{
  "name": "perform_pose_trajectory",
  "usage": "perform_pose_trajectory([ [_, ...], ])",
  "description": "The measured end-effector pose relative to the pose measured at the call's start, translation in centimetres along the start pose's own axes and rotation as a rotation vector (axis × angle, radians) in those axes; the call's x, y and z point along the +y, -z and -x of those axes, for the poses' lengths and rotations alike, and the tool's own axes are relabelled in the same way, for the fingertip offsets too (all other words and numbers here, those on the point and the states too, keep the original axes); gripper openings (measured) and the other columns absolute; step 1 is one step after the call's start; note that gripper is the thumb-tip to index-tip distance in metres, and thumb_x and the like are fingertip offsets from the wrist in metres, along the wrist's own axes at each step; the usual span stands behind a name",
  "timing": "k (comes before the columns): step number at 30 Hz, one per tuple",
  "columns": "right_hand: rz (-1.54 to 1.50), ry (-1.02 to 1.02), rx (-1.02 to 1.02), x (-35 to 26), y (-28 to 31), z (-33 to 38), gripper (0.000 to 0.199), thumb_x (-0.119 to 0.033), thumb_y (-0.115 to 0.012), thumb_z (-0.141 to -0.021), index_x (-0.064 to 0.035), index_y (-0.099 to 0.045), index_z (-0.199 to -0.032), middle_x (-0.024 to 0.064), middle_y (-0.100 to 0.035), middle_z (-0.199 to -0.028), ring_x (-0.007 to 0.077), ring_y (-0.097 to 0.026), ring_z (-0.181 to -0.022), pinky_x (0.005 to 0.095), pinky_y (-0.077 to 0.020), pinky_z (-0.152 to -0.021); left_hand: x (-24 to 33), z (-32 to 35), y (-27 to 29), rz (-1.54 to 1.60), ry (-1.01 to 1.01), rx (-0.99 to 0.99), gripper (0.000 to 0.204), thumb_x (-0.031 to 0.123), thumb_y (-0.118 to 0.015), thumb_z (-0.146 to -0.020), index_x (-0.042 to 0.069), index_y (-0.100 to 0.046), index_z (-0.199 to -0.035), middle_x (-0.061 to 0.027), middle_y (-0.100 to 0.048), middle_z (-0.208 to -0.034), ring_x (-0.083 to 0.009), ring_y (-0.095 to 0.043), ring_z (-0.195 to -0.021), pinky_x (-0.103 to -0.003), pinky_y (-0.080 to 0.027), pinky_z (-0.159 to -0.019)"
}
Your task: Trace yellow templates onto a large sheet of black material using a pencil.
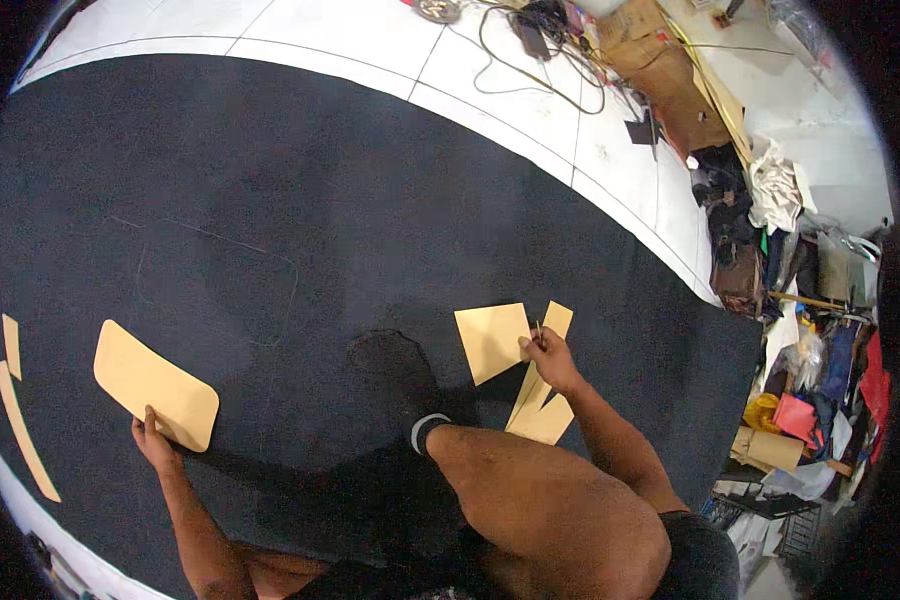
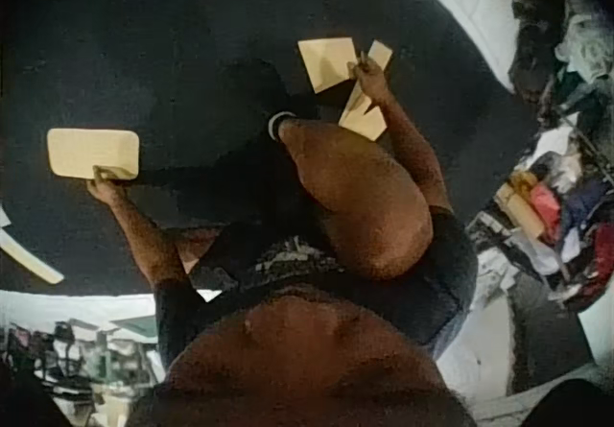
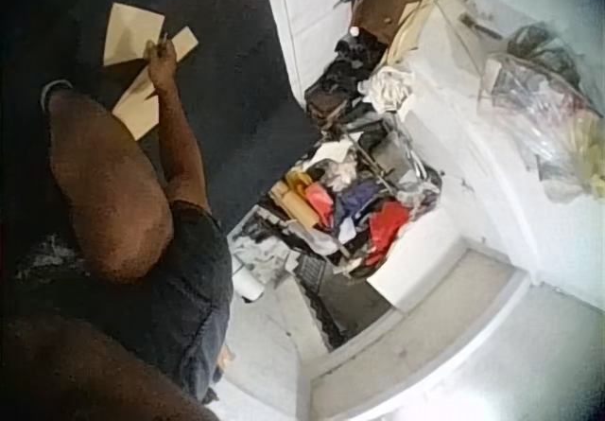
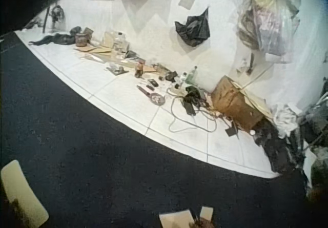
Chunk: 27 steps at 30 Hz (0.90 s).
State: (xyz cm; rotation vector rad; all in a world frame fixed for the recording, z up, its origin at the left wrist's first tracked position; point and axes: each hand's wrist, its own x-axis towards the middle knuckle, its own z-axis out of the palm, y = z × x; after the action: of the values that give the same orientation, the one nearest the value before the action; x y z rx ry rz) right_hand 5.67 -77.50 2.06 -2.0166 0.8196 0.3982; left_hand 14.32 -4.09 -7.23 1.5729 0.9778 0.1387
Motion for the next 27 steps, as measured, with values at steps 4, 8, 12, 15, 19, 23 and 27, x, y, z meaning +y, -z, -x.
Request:
perform_pose_trajectory([
  [4,0.079,-0.001,-0.076,0.8,-0.5,0.4,0.027,-0.026,-0.069,-0.098,-0.0019,-0.059,-0.097,0.0062,-0.063,-0.082,0.0147,-0.063,-0.077,0.0329,-0.0521,-0.072,-0.2,-1.6,0.7,0.003,-0.067,-0.026,0.049,0.024,-0.068,-0.097,0.000,-0.049,-0.136,-0.0150,-0.062,-0.124,-0.0259,-0.059,-0.115,-0.041,-0.049,-0.097],
  [8,0.452,0.012,-0.191,3.6,0.2,1.8,0.033,-0.034,-0.071,-0.095,-0.0033,-0.058,-0.096,0.0108,-0.062,-0.082,0.0223,-0.063,-0.077,0.0391,-0.0512,-0.071,0.0,-1.0,-0.7,0.043,-0.013,-0.041,0.044,0.019,-0.065,-0.098,-0.002,-0.051,-0.134,-0.0140,-0.063,-0.120,-0.0242,-0.061,-0.111,-0.039,-0.049,-0.095],
  [12,0.484,-0.033,-0.391,3.0,-1.4,4.7,0.036,-0.035,-0.070,-0.096,-0.0003,-0.061,-0.100,0.0098,-0.063,-0.088,0.0201,-0.060,-0.083,0.0393,-0.0492,-0.075,-0.9,-1.3,1.2,0.118,-0.068,-0.035,0.035,0.014,-0.062,-0.098,-0.002,-0.053,-0.129,-0.0111,-0.065,-0.112,-0.0207,-0.063,-0.100,-0.034,-0.051,-0.090],
  [15,0.616,0.037,-0.457,4.0,-1.1,6.3,0.040,-0.042,-0.070,-0.093,-0.0029,-0.063,-0.095,0.0197,-0.067,-0.085,0.0391,-0.067,-0.078,0.0468,-0.0527,-0.071,-0.7,0.3,0.1,0.143,-0.027,-0.002,0.029,0.012,-0.063,-0.098,0.001,-0.056,-0.124,-0.0087,-0.065,-0.110,-0.0178,-0.063,-0.098,-0.032,-0.051,-0.087],
  [19,0.660,0.106,-0.518,6.8,-1.0,5.1,0.044,-0.047,-0.070,-0.091,-0.0032,-0.072,-0.097,0.0216,-0.073,-0.097,0.0420,-0.070,-0.089,0.0498,-0.0556,-0.078,0.7,1.4,-0.3,0.107,-0.015,0.020,0.028,0.015,-0.064,-0.097,0.002,-0.056,-0.120,-0.0071,-0.065,-0.104,-0.0154,-0.062,-0.090,-0.031,-0.052,-0.075],
  [23,0.746,0.208,-0.654,12.5,-1.9,1.9,0.043,-0.046,-0.071,-0.090,-0.0035,-0.073,-0.091,0.0209,-0.073,-0.096,0.0414,-0.070,-0.089,0.0493,-0.0562,-0.078,1.9,2.2,0.3,0.095,-0.076,0.115,0.026,0.016,-0.064,-0.096,0.003,-0.058,-0.117,-0.0039,-0.065,-0.095,-0.0112,-0.060,-0.078,-0.024,-0.047,-0.063],
  [27,0.841,0.624,-0.512,32.4,3.2,0.7,0.039,-0.042,-0.073,-0.089,-0.0023,-0.071,-0.088,0.0206,-0.071,-0.089,0.0378,-0.070,-0.083,0.0468,-0.0554,-0.075,2.3,2.3,-1.0,0.118,-0.084,0.114,0.022,0.016,-0.064,-0.095,0.004,-0.061,-0.113,-0.0028,-0.065,-0.092,-0.0100,-0.058,-0.071,-0.025,-0.045,-0.058],
])
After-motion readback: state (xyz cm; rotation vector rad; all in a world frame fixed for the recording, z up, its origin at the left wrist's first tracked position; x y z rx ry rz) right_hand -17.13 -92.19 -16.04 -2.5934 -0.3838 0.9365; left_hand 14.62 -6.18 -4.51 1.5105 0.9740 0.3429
